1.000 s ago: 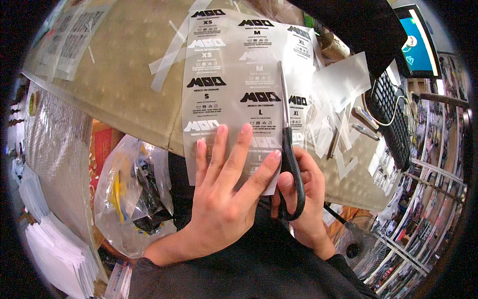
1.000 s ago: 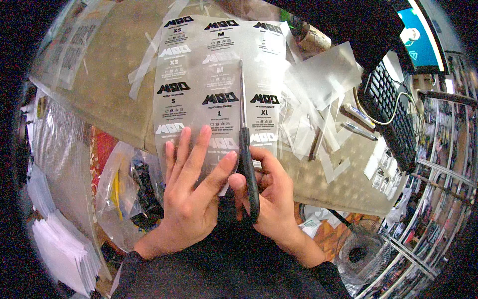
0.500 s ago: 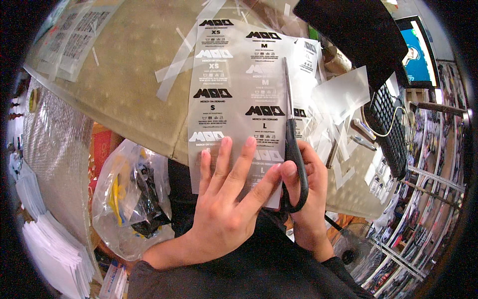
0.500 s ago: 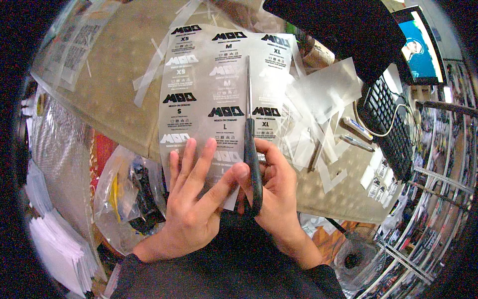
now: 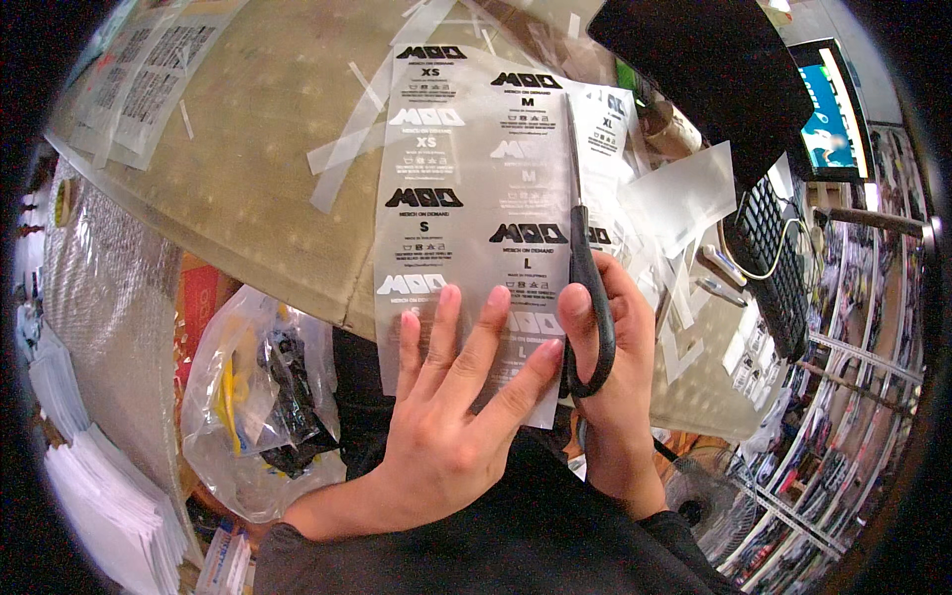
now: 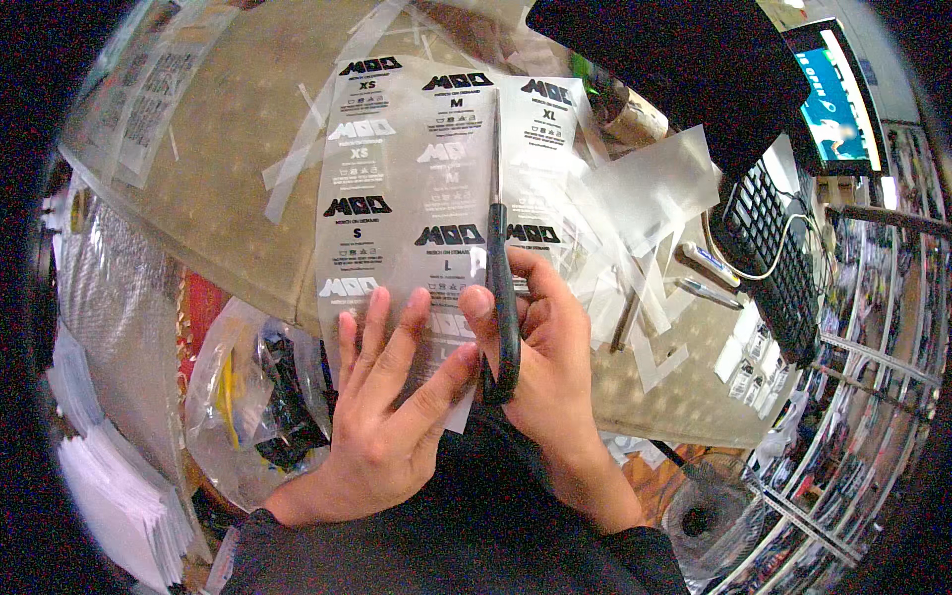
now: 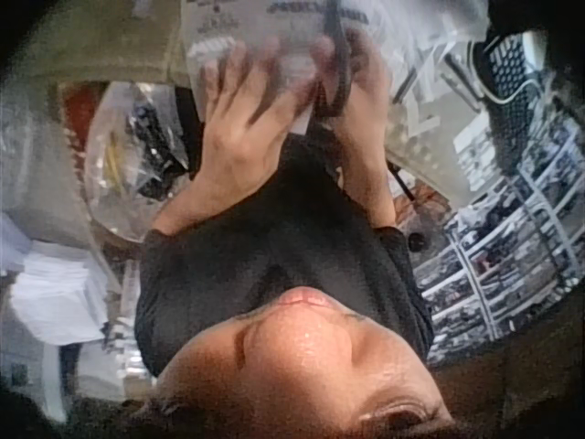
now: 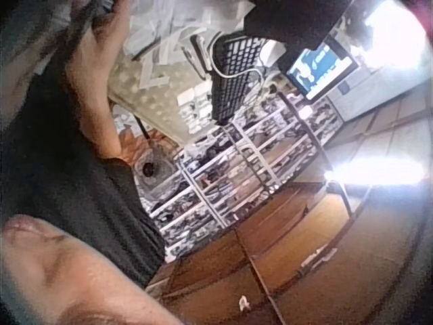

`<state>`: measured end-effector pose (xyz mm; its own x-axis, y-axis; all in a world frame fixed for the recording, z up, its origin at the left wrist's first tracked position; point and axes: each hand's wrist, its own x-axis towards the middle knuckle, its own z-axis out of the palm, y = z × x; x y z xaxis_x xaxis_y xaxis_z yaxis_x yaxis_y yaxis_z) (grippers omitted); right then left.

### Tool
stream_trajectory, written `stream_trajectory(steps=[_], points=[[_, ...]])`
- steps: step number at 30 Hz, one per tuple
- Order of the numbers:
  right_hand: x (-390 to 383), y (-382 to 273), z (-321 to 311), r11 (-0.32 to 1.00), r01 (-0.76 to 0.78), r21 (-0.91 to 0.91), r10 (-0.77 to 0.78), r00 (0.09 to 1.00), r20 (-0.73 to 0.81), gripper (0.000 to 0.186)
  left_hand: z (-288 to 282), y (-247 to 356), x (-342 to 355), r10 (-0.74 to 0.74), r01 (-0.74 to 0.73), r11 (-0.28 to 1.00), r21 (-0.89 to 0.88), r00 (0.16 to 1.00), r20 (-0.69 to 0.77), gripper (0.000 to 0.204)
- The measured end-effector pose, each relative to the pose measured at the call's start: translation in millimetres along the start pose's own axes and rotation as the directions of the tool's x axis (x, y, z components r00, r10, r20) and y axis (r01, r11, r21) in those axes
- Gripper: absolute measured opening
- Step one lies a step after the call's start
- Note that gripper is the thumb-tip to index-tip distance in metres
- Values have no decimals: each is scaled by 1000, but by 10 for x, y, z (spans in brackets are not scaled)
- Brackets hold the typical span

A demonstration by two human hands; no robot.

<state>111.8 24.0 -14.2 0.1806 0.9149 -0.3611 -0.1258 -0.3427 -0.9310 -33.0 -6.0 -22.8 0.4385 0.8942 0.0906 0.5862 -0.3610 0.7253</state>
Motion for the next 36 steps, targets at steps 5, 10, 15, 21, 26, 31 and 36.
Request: stream_trajectory(steps=[5, 10, 15, 21, 26, 31, 36], points=[[75, -34, 82, 999, 33, 40, -31, 998, -51, 31, -7, 0, 2, 9, -9, 1000, 17, 1000, 10, 44], [176, -55, 36, 999, 23, -30, -23, 1000, 0, 33, -42, 16, -10, -2, 2, 1000, 0, 999, 49, 40], [149, -162, -22, 997, -49, -62, 52, 997, 58, 36, -104, -39, -16, -22, 15, 982, 190, 999, 32, 40], [-144, -218, -298, 979, 201, 35, -199, 979, -52, 57, -252, -151, 288, 51, -12, 937, 348, 993, -103, 53], [-461, -137, -813, 961, 266, 76, -247, 949, -198, 73, 29, 128, 468, 135, -103, 929, 356, 989, -65, 65], [-588, 42, -997, 966, 215, 144, -193, 970, -151, 65, 286, 319, 510, 172, -139, 937, 321, 982, -78, 64], [-552, 149, -1018, 964, 184, 191, -172, 982, -78, 60, 364, 253, 787, 233, -155, 959, 237, 909, -346, 68]])
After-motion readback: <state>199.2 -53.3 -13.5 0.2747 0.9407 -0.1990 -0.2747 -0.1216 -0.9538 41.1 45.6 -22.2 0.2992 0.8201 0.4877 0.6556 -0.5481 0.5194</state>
